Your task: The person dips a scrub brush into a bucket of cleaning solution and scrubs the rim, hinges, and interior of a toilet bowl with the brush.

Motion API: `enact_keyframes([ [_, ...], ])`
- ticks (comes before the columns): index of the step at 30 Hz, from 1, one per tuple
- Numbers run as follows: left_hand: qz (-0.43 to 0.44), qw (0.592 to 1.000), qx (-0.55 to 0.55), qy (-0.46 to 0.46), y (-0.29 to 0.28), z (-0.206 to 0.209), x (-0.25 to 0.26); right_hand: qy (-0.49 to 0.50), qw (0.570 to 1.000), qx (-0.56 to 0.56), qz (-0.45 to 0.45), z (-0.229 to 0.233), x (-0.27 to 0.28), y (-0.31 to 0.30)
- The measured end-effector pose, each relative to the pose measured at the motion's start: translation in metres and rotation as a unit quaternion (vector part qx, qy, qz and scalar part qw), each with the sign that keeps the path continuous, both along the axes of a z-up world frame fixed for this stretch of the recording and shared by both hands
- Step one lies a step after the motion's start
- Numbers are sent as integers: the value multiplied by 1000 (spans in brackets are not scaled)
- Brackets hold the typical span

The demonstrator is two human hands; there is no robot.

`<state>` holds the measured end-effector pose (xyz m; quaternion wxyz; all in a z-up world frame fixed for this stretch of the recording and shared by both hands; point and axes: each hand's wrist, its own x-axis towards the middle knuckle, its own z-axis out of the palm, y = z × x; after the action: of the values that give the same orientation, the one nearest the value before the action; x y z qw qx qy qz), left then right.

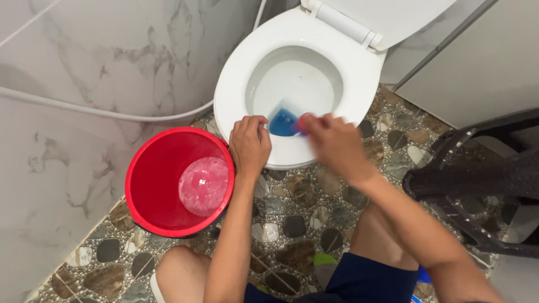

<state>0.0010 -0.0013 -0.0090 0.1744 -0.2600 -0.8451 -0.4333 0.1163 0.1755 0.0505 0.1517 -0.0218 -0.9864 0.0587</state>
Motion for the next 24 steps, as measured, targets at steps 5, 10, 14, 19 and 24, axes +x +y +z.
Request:
enact_keyframes([
  [5,7,1000,-8,-19,2,2,1,-59,990,75,-106,-8,-13,98],
  [10,11,1000,-14,-10,2,1,2,12,985,51,-165,-19,-22,140],
  [14,11,1000,-18,-14,3,4,3,-35,986,116,-117,-23,4,89],
  [19,12,999,-26,-17,4,6,4,-80,991,89,-67,-18,14,62],
  [24,9,999,-35,-18,6,5,1,-78,981,128,-122,-26,-39,131],
])
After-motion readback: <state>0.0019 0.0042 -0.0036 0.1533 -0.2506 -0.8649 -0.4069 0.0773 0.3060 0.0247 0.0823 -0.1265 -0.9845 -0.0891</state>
